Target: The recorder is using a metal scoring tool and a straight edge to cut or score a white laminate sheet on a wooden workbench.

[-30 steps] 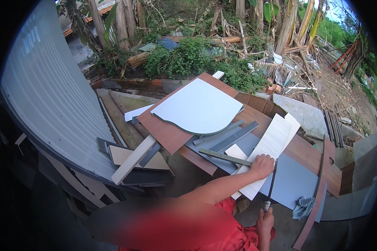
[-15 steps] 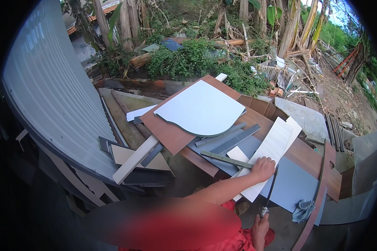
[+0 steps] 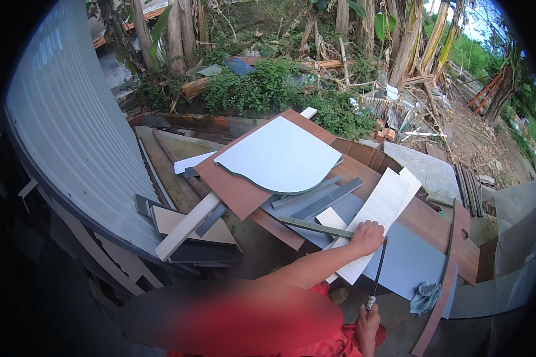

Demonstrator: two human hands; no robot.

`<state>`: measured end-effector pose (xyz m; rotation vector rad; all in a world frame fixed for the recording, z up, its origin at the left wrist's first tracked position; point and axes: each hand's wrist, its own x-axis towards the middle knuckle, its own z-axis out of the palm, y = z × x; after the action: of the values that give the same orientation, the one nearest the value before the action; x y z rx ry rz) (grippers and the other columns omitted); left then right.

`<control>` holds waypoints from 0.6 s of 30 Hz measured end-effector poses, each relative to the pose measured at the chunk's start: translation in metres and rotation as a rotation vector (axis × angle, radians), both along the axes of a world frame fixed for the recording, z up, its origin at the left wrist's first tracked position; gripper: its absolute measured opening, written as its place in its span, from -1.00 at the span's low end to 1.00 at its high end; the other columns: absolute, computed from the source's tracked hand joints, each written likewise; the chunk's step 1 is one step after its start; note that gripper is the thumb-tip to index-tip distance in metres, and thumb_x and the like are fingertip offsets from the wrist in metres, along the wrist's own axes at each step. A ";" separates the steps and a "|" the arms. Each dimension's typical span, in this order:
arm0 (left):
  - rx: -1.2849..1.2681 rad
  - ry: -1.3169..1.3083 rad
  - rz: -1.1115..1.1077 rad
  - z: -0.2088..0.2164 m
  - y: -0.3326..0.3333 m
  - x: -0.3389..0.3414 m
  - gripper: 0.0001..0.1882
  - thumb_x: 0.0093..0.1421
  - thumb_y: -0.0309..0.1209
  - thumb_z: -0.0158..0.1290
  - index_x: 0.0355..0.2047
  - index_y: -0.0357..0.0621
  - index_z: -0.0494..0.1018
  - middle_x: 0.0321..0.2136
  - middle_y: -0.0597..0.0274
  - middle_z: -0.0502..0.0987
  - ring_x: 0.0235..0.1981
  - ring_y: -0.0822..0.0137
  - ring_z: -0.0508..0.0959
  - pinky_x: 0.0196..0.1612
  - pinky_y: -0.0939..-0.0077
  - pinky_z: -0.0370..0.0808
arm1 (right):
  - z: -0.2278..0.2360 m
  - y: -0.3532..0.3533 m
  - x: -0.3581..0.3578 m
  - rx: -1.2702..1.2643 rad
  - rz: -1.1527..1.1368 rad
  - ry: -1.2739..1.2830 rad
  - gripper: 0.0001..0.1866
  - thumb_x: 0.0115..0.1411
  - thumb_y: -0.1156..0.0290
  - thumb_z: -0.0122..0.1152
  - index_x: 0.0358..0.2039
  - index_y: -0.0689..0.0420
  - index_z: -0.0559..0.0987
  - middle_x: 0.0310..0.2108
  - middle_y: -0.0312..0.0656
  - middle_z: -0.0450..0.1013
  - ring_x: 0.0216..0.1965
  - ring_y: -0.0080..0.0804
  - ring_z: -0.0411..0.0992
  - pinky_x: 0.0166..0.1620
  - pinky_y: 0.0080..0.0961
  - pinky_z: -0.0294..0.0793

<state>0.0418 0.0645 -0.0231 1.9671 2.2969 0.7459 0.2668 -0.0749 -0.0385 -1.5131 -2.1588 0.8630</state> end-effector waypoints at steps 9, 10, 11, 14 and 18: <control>0.010 0.002 -0.010 0.000 0.000 -0.002 -0.81 0.10 -0.30 -0.05 -0.42 -0.15 0.47 -0.38 0.07 0.49 -0.28 0.11 0.50 -0.23 0.20 0.42 | -0.008 0.007 0.001 0.119 -0.035 0.015 -0.77 0.23 0.32 0.02 -0.43 0.22 0.31 -0.72 -0.02 0.33 -0.69 -0.12 0.36 -0.58 -0.26 0.27; 0.023 0.003 -0.013 0.000 -0.001 -0.002 -0.81 0.10 -0.31 -0.05 -0.42 -0.15 0.47 -0.39 0.07 0.49 -0.28 0.11 0.50 -0.23 0.21 0.42 | 0.003 0.011 -0.007 0.113 -0.029 -0.054 -0.77 0.23 0.31 0.02 -0.40 0.22 0.32 -0.66 0.06 0.38 -0.59 0.05 0.39 -0.50 -0.12 0.29; 0.036 0.004 -0.015 0.001 -0.003 -0.002 -0.82 0.10 -0.32 -0.05 -0.42 -0.15 0.47 -0.39 0.07 0.49 -0.29 0.12 0.50 -0.23 0.21 0.42 | 0.014 0.017 -0.016 0.107 -0.022 -0.123 -0.76 0.22 0.29 0.02 -0.37 0.23 0.34 -0.60 0.14 0.42 -0.48 0.23 0.41 -0.43 0.02 0.31; 0.047 0.006 0.014 -0.002 -0.001 -0.002 -0.83 0.09 -0.33 -0.06 -0.45 -0.15 0.45 -0.43 0.09 0.49 -0.31 0.12 0.51 -0.24 0.17 0.43 | 0.027 0.061 -0.042 0.004 -0.028 -0.123 -0.73 0.23 0.25 -0.01 -0.36 0.25 0.35 -0.55 0.20 0.43 -0.42 0.25 0.41 -0.35 0.04 0.32; 0.043 0.005 0.007 -0.001 0.000 0.004 -0.83 0.09 -0.33 -0.07 -0.45 -0.14 0.45 -0.43 0.10 0.49 -0.32 0.12 0.51 -0.24 0.17 0.43 | 0.007 0.104 -0.061 0.096 -0.047 -0.083 -0.72 0.25 0.25 -0.02 -0.36 0.26 0.34 -0.54 0.13 0.42 -0.46 0.14 0.42 -0.38 -0.08 0.33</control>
<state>0.0461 0.0644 -0.0236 1.9822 2.3106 0.7980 0.2056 0.0295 -0.0314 -1.5704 -2.1808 0.6819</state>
